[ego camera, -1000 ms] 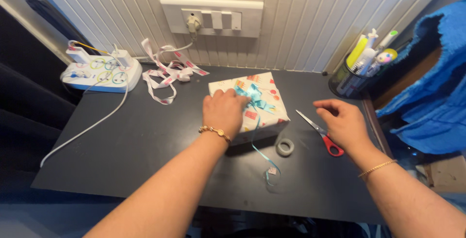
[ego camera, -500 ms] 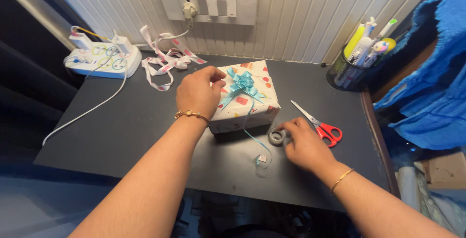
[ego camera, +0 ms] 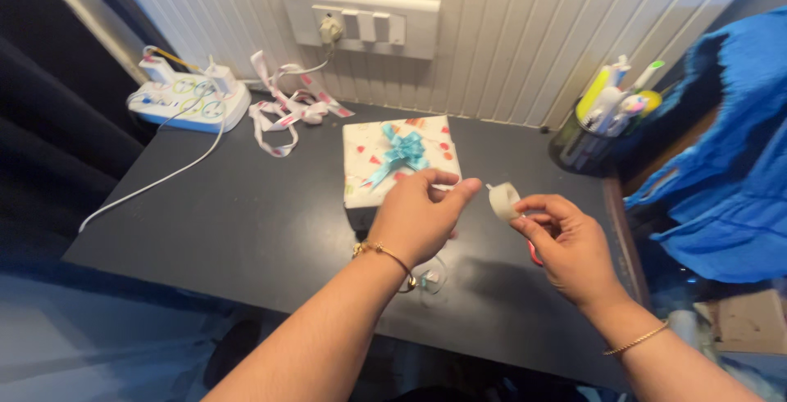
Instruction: The person secures a small box wrapped in patterned paper using clear tape and scissors. They then attach a light blue decorative bow to the top of the box, adjusting it to ensure it is centered and secure.
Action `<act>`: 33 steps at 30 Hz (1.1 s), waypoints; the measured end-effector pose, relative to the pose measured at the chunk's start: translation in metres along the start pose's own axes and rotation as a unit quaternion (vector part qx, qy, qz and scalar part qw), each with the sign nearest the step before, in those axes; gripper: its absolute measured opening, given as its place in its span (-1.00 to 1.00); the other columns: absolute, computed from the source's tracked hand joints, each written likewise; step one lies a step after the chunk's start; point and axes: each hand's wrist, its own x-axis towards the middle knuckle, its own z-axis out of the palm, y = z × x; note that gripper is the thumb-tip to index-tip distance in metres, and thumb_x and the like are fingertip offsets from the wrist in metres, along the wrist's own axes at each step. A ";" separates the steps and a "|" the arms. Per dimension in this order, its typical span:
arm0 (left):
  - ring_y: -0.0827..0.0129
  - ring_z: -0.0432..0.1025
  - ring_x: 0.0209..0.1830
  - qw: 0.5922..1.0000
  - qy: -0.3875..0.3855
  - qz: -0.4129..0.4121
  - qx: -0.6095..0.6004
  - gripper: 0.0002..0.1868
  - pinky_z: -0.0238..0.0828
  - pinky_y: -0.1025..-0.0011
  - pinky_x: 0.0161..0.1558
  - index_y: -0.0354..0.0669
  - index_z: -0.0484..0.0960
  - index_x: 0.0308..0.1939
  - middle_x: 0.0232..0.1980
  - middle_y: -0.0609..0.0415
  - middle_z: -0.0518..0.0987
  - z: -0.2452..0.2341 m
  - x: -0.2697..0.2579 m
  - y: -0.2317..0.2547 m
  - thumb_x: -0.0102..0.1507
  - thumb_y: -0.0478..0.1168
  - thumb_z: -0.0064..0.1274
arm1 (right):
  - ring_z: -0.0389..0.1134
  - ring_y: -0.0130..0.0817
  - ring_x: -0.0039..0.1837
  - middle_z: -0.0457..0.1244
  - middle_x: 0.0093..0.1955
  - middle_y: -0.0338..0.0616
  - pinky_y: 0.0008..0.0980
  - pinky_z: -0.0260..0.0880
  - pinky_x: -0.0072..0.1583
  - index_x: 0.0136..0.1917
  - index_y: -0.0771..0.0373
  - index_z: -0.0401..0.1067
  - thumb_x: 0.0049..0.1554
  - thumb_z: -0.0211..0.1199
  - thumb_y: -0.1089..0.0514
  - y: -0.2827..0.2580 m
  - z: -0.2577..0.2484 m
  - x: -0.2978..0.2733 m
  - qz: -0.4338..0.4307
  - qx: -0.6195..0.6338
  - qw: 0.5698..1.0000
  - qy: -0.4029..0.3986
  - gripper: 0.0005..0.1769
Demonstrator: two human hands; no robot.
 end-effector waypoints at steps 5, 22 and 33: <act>0.23 0.60 -0.10 0.928 -0.214 -0.101 -0.288 -0.33 0.65 0.35 -0.17 -0.24 0.55 0.16 0.03 0.04 0.59 0.026 0.026 0.010 0.12 0.11 0.27 | 0.37 -0.57 0.04 0.36 0.01 -0.22 -0.52 0.44 0.07 0.07 0.27 0.52 0.12 0.33 0.31 -0.033 -0.013 -0.003 -0.152 0.062 0.985 -0.043 -0.78; 0.53 0.54 -0.41 0.973 -0.153 0.040 -0.168 -0.37 0.57 0.51 -0.44 -0.24 0.58 0.04 -0.24 0.05 0.66 0.051 0.032 0.014 -0.03 -0.05 0.42 | 0.37 -0.53 -0.14 0.39 -0.20 -0.22 -0.50 0.40 -0.06 -0.05 0.38 0.57 0.15 0.30 0.15 -0.089 -0.032 0.022 -0.052 -0.038 0.997 -0.045 -0.78; 0.32 0.59 -0.46 0.980 -0.115 -0.107 -0.124 -0.33 0.62 0.35 -0.39 -0.37 0.58 -0.16 -0.28 -0.06 0.65 0.063 0.030 0.008 -0.01 0.15 0.41 | 0.44 -0.54 -0.20 0.43 -0.28 -0.18 -0.49 0.48 -0.10 -0.11 0.32 0.51 0.21 0.17 0.16 -0.090 -0.019 0.014 -0.085 -0.125 0.989 0.003 -0.81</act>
